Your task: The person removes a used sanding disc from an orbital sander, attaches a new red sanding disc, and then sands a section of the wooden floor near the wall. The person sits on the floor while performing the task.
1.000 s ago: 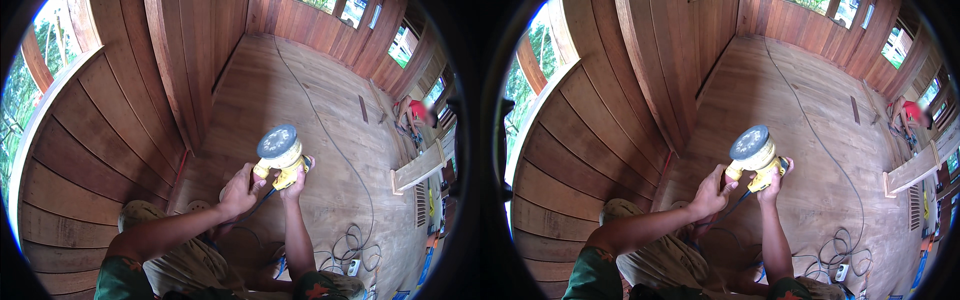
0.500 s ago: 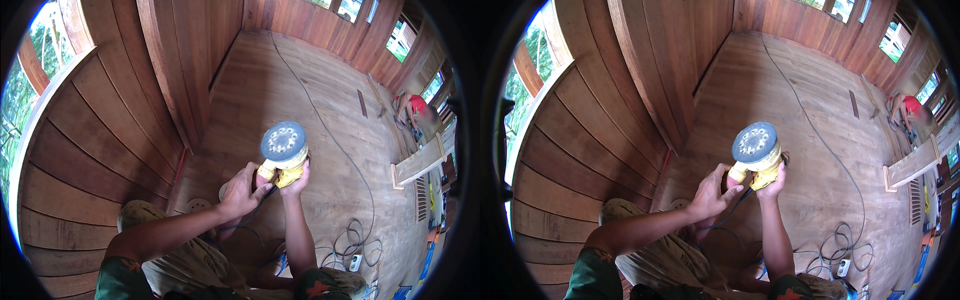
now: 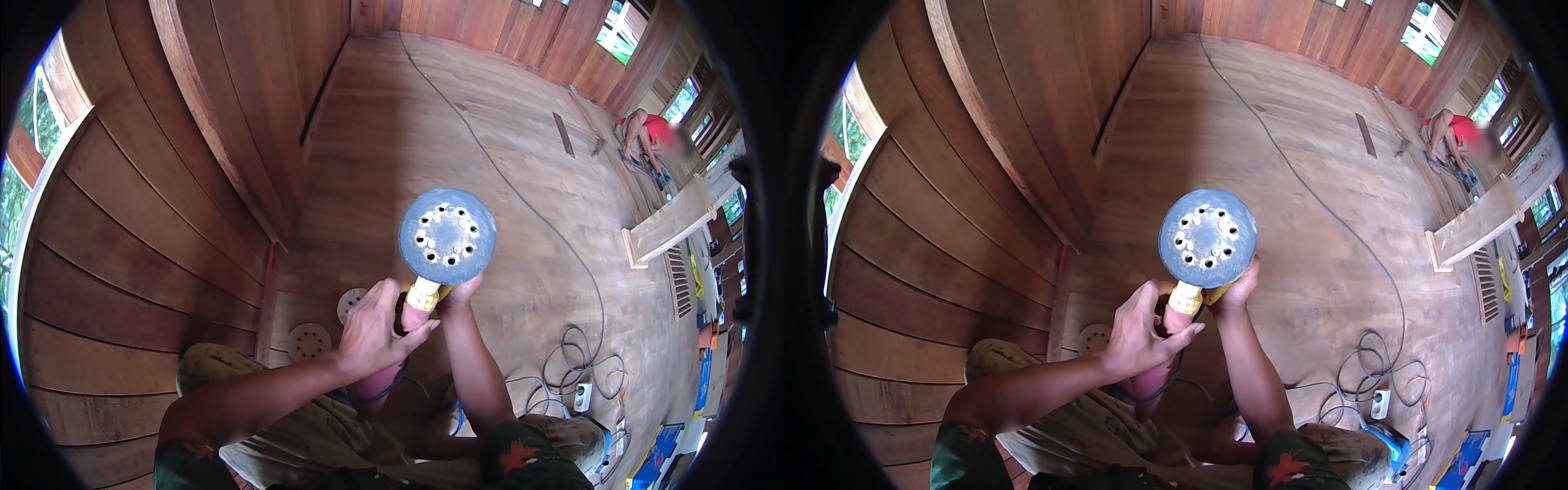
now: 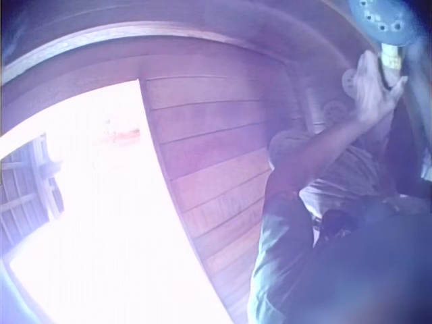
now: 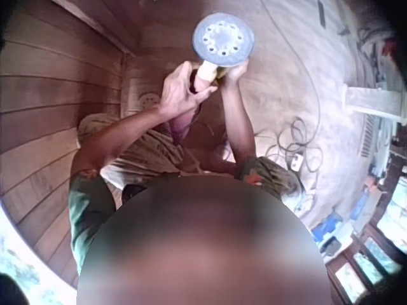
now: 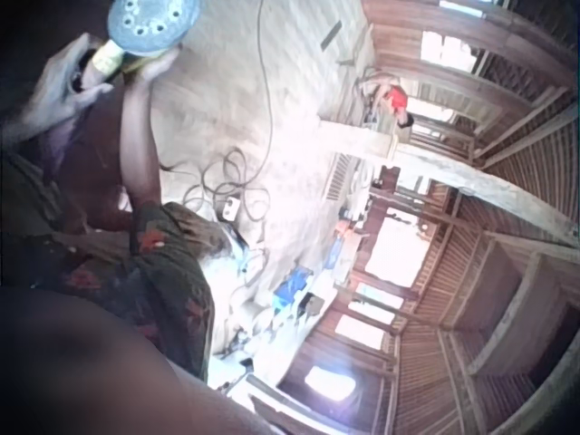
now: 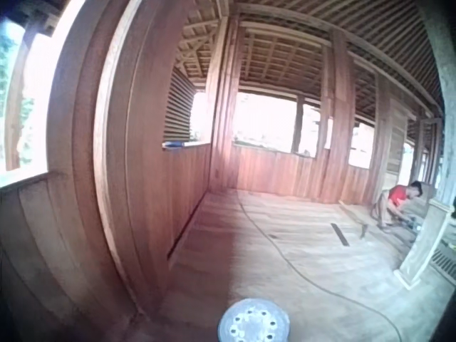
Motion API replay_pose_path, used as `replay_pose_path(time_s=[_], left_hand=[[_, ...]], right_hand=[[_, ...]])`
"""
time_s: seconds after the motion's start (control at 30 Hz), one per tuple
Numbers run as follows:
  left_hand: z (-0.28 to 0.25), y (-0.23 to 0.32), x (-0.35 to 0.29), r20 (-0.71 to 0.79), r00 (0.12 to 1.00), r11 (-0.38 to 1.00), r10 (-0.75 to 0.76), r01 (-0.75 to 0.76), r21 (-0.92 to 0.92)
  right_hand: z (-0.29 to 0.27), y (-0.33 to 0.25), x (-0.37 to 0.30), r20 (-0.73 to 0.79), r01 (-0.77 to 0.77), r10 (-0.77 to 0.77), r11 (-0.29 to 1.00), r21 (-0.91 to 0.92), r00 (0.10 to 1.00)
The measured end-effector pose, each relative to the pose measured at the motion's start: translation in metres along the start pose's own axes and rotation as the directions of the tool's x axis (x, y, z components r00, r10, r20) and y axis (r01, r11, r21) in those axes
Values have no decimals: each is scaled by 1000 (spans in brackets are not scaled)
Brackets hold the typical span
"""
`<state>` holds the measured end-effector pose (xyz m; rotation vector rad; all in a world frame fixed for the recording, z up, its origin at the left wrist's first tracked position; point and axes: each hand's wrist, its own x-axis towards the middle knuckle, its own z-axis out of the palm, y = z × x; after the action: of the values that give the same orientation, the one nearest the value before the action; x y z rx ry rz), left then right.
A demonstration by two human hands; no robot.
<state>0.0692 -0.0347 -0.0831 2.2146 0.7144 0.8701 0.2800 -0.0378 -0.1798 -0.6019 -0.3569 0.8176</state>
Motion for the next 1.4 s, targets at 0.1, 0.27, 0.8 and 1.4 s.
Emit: replay_pose_path(time_s=[0.1, 0.27, 0.8, 1.4], left_hand=[[-2, 1, -3, 22, 1000, 999, -6, 5, 39], [-1, 3, -5, -8, 995, 993, 95, -95, 68], [-1, 7, -5, -38, 984, 981, 173, -169, 98], [128, -69, -10, 457, 698, 412, -551, 704, -578]], right_hand=[[-3, 4, 0, -7, -12, 13, 999, 39, 1000], [-2, 9, 7, -15, -71, 74, 986, 154, 997], [-8, 2, 9, 77, -38, 30, 994, 102, 997], [-154, 75, -16, -236, -326, 316, 945, -4, 919]])
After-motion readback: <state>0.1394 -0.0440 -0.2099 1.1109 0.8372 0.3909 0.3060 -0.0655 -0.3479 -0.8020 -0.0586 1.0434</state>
